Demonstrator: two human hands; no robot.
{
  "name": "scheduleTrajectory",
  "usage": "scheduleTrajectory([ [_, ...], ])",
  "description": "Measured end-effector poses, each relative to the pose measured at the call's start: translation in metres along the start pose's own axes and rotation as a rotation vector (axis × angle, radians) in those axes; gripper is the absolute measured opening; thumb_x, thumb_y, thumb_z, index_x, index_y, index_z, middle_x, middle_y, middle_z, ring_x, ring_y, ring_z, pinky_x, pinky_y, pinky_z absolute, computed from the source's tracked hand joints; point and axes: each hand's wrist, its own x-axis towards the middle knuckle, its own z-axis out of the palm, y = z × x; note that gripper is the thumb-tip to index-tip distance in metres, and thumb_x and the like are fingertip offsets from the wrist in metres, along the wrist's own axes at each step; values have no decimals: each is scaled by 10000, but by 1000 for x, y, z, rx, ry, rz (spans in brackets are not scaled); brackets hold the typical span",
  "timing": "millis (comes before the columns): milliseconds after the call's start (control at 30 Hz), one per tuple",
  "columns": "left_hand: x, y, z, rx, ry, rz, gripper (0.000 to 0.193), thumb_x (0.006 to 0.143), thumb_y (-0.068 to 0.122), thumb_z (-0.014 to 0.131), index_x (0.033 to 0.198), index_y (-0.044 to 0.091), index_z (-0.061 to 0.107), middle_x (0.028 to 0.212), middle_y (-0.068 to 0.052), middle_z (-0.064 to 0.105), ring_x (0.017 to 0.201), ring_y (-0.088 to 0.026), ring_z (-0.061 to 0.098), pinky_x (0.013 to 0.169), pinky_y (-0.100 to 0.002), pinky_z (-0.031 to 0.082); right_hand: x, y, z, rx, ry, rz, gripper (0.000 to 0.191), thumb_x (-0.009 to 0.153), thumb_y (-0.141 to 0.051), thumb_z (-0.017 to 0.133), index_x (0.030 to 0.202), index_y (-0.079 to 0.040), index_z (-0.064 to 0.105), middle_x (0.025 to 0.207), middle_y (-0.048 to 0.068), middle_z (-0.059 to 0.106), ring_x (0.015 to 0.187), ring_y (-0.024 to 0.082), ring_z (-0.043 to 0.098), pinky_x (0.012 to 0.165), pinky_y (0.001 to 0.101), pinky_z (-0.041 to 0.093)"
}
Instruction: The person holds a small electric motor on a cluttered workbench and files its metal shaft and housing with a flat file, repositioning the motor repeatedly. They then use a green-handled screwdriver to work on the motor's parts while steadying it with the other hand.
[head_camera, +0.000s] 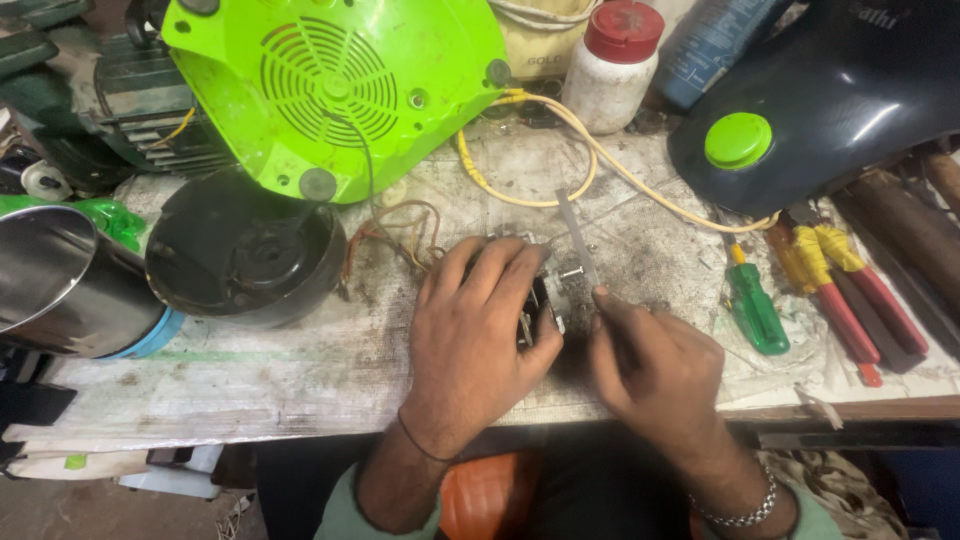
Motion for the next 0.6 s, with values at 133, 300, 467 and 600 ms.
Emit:
scheduleTrajectory([
  [133, 0, 1, -1, -11, 5, -6, 536, 789, 254, 753, 1274, 50, 651, 1276, -91, 638, 1262, -328, 540, 1052, -491, 456, 2, -1, 0, 11, 8, -9, 285, 861, -56, 752, 1141, -10, 733, 711, 69, 691, 541, 145, 603, 520, 307, 474],
  [300, 0, 1, -1, -10, -2, -6, 536, 786, 255, 754, 1270, 49, 651, 1272, -92, 638, 1258, -327, 541, 1048, -492, 459, 4, -3, -1, 1, -19, 19, 243, 848, -52, 770, 1085, -4, 746, 611, 46, 634, 483, 137, 571, 471, 310, 443],
  [467, 0, 0, 0, 2, 7, 1, 536, 793, 261, 754, 1272, 42, 652, 1276, -96, 636, 1263, -331, 536, 1048, -492, 459, 3, -4, -2, 9, 18, -2, 210, 827, -45, 763, 1036, -27, 748, 605, 51, 616, 490, 151, 568, 483, 322, 437],
  [600, -1, 0, -1, -1, 3, 4, 538, 792, 259, 752, 1269, 31, 651, 1278, -103, 633, 1263, -333, 536, 1046, -489, 461, 0, -1, -1, 26, 12, -49, 278, 873, -47, 733, 1148, 0, 733, 761, 84, 677, 618, 176, 625, 577, 315, 482],
])
